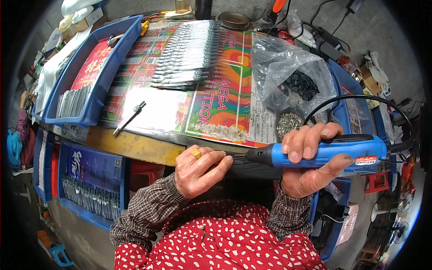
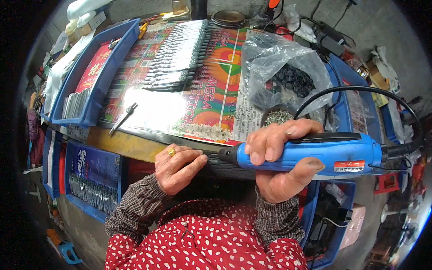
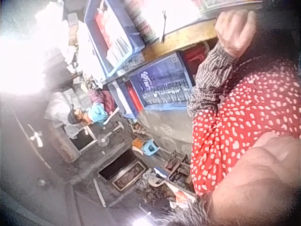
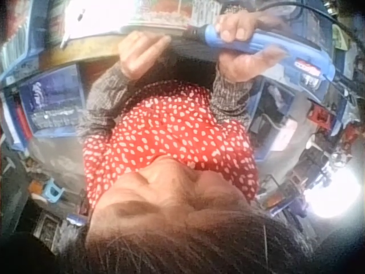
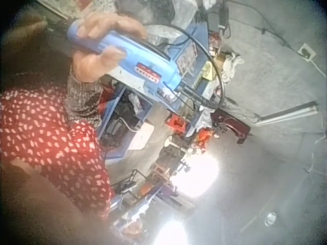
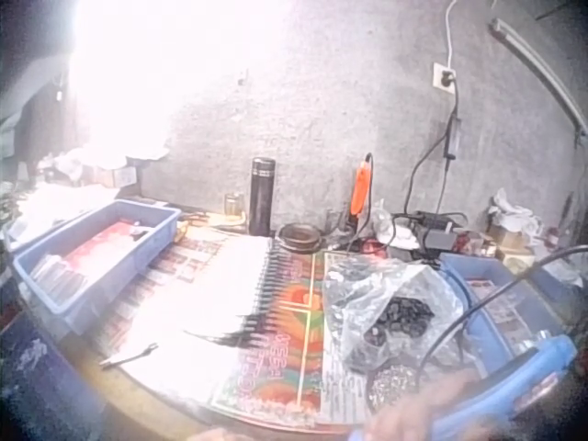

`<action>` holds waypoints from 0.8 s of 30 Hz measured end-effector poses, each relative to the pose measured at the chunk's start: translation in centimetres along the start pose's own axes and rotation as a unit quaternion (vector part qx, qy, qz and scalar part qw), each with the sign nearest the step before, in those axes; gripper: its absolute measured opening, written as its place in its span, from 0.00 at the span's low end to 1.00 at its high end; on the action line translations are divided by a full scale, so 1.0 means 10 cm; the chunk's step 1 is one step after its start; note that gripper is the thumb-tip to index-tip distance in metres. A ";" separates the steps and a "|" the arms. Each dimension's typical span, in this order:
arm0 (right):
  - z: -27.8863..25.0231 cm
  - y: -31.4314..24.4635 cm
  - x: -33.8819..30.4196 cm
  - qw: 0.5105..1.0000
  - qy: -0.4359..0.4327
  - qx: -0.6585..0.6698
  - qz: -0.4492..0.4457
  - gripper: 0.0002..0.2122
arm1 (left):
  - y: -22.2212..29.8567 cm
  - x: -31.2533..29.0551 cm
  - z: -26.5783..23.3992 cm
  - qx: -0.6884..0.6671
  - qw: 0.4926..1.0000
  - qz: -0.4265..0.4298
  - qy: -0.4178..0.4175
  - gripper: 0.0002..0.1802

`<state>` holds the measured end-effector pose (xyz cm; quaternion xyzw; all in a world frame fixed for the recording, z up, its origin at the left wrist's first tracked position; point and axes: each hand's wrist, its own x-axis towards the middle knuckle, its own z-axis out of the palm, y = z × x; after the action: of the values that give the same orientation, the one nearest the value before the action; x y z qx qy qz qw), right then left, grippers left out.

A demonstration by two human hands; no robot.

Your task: The person attaches small metal clips to plastic components on an assembly line workbench using an electric screwdriver.

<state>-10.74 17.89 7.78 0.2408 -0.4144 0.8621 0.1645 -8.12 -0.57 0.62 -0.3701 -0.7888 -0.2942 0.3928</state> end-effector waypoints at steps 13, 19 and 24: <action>0.01 0.01 -0.03 0.999 -0.005 0.043 0.015 0.25 | 0.00 -0.03 0.02 -0.010 1.000 -0.007 0.013 0.13; 0.04 0.00 -0.02 0.999 0.004 0.033 0.023 0.25 | 0.00 -0.03 0.04 -0.012 1.000 -0.015 0.013 0.11; 0.03 0.00 -0.01 0.999 0.009 0.037 0.027 0.25 | 0.01 -0.04 0.05 -0.011 1.000 -0.022 0.013 0.11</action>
<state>-10.53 17.68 7.89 0.2277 -0.3872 0.8831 0.1357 -8.11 -0.32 0.09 -0.3532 -0.7885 -0.3162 0.3919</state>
